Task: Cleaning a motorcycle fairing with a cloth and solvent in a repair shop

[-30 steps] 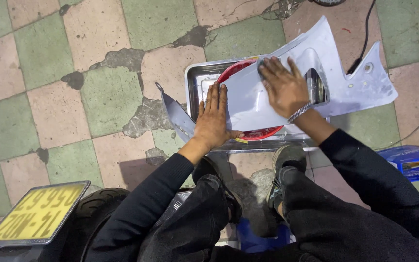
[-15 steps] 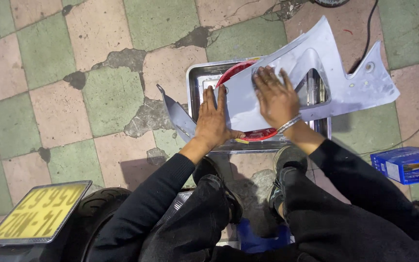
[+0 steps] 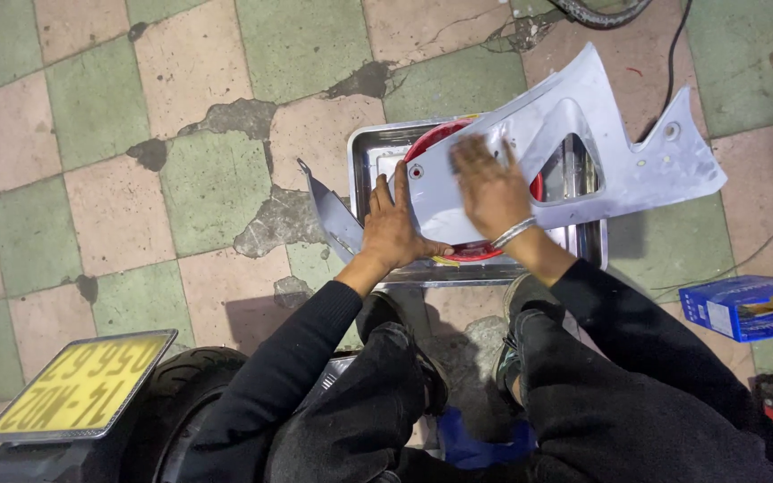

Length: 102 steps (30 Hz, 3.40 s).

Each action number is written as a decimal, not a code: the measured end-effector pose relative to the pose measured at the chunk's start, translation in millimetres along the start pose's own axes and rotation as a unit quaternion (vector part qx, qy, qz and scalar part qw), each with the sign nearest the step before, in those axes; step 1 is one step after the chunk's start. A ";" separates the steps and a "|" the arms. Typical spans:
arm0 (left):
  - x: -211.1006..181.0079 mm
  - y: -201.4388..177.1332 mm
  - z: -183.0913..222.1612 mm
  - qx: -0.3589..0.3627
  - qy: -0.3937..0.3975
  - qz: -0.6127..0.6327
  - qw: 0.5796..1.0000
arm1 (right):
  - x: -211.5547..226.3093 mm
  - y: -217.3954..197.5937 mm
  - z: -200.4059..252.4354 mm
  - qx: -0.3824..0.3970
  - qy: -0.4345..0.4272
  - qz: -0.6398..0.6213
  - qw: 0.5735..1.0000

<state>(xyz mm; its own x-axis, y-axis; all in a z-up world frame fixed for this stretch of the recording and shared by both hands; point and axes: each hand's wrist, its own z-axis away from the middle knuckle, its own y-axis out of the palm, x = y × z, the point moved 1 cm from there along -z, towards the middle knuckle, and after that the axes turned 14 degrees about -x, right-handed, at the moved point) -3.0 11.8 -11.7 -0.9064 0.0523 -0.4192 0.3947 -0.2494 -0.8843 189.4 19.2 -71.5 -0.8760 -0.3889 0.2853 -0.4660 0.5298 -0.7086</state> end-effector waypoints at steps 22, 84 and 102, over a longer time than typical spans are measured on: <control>-18.7 -23.7 -1.5 0.030 -0.038 -0.060 0.997 | 5.9 4.3 -7.6 0.057 -0.076 -0.042 0.995; -7.0 2.1 -13.4 0.056 0.018 -0.121 0.991 | 42.6 -23.9 11.7 0.032 0.000 -0.034 0.999; -6.1 -0.9 -10.6 0.065 0.014 -0.094 0.993 | 22.3 -8.3 -10.7 0.059 0.002 0.028 0.998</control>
<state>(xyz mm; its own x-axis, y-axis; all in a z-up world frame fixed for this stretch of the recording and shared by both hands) 3.8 22.0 -10.5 -0.9570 0.1361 -0.2562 0.1942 -0.3556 -0.9142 172.5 14.2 -52.3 -0.9005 -0.3583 0.2465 -0.3995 0.4574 -0.7945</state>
